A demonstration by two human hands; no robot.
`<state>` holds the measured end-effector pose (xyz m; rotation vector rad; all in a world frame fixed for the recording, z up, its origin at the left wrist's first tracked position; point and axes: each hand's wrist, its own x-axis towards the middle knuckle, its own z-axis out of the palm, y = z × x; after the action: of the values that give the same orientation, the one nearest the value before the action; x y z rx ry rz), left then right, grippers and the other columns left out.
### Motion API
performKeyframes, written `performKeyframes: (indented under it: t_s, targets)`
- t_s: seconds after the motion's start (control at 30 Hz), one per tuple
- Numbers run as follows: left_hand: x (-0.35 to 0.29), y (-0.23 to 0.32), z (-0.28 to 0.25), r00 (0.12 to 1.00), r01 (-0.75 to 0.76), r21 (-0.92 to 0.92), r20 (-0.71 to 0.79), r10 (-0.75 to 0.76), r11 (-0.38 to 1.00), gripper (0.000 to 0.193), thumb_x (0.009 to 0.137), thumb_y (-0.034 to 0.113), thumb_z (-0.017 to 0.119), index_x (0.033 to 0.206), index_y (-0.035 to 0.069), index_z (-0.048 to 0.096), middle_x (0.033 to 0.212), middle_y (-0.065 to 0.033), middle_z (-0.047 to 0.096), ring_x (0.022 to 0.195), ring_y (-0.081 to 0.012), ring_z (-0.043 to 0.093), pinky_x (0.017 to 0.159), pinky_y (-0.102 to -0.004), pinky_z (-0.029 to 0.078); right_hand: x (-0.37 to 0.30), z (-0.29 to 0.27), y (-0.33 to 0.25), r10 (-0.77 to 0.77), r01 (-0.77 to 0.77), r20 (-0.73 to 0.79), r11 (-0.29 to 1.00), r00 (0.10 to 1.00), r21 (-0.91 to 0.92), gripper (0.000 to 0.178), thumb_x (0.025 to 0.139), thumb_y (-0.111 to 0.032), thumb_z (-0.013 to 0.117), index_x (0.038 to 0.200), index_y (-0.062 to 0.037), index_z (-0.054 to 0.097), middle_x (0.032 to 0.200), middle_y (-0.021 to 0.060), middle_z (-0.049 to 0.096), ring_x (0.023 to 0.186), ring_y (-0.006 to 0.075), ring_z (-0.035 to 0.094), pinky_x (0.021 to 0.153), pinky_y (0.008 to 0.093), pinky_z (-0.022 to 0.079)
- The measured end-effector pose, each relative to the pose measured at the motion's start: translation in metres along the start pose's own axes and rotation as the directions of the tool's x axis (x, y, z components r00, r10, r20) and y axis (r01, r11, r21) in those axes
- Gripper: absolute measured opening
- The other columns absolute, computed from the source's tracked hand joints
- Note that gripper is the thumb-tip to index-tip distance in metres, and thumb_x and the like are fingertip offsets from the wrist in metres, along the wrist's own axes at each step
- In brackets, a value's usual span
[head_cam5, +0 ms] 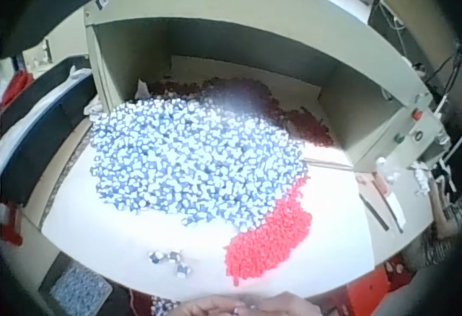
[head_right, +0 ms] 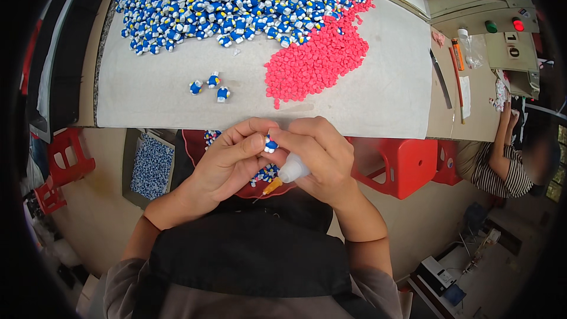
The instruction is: Apply glue to small plastic toy components and join them together in an assembly line setting.
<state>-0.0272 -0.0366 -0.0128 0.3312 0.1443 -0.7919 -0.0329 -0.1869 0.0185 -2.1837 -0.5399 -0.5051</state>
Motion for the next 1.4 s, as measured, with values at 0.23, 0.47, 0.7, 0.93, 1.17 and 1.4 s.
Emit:
performKeyframes:
  t_s: [0.23, 0.47, 0.7, 0.93, 1.17, 1.4]
  targets:
    - [0.001, -0.005, -0.002, 1.0, -0.021, 0.014, 0.004, 0.021, 1.0, 0.022, 0.085, 0.011, 0.047, 0.106, 0.003, 0.049, 0.096, -0.0077, 0.055, 0.085, -0.0165, 0.056, 0.08, -0.0305, 0.044, -0.004, 0.0, 0.002, 0.064, -0.064, 0.011, 0.997, 0.998, 0.051, 0.027, 0.056, -0.006, 0.072, 0.081, -0.0031, 0.06, 0.072, 0.0073, 0.052, 0.06, 0.017, 0.053, 0.048, 0.0251, 0.042]
    - [0.003, -0.004, -0.001, 0.999, -0.036, 0.004, 0.04, 0.036, 0.999, 0.023, 0.085, 0.013, 0.048, 0.105, 0.002, 0.05, 0.097, -0.0089, 0.055, 0.092, -0.0151, 0.053, 0.082, -0.0286, 0.041, -0.007, 0.006, 0.0, 0.178, -0.174, -0.024, 0.977, 0.984, 0.127, 0.029, 0.056, -0.005, 0.072, 0.083, -0.0037, 0.06, 0.074, 0.0068, 0.051, 0.06, 0.0161, 0.053, 0.05, 0.0244, 0.042]
    - [0.001, -0.002, 0.0, 0.999, -0.027, 0.024, 0.026, 0.027, 0.999, 0.025, 0.086, 0.015, 0.047, 0.107, 0.002, 0.048, 0.098, -0.01, 0.055, 0.086, -0.017, 0.056, 0.08, -0.0285, 0.043, -0.007, 0.01, -0.001, 0.166, -0.162, -0.036, 0.982, 0.985, 0.097, 0.032, 0.054, -0.004, 0.074, 0.083, -0.0041, 0.06, 0.073, 0.0075, 0.051, 0.061, 0.0153, 0.053, 0.05, 0.0242, 0.042]
    - [-0.029, 0.031, -0.006, 0.969, -0.152, 0.834, 0.022, 0.245, 0.53, 0.027, 0.08, 0.009, 0.054, 0.105, 0.002, 0.051, 0.089, -0.0089, 0.058, 0.079, -0.0157, 0.056, 0.068, -0.0256, 0.044, -0.012, 0.004, 0.002, 0.189, -0.189, -0.004, 0.981, 0.982, 0.054, 0.029, 0.055, -0.004, 0.074, 0.079, -0.003, 0.06, 0.074, 0.0094, 0.053, 0.061, 0.0184, 0.054, 0.05, 0.0262, 0.042]
    - [-0.007, 0.082, 0.003, 0.733, -0.019, 0.794, 0.425, 0.532, -0.608, 0.039, 0.063, 0.006, 0.067, 0.1, 0.007, 0.057, 0.094, -0.0086, 0.052, 0.072, -0.02, 0.052, 0.065, -0.0268, 0.042, 0.005, 0.032, 0.007, 0.168, -0.173, 0.079, 0.982, 0.983, 0.071, 0.032, 0.056, 0.003, 0.068, 0.085, -0.0028, 0.057, 0.082, 0.0111, 0.054, 0.068, 0.0226, 0.056, 0.057, 0.029, 0.045]
    - [-0.012, 0.062, 0.002, 0.898, -0.178, 0.833, 0.355, 0.259, -0.523, 0.034, 0.062, 0.004, 0.065, 0.094, 0.005, 0.055, 0.09, -0.0087, 0.048, 0.075, -0.0247, 0.051, 0.064, -0.0309, 0.043, 0.0, 0.03, 0.003, 0.104, -0.086, 0.2, 0.991, 0.974, -0.098, 0.04, 0.049, 0.005, 0.061, 0.087, -0.0044, 0.056, 0.084, 0.0096, 0.055, 0.073, 0.0254, 0.055, 0.062, 0.0328, 0.044]
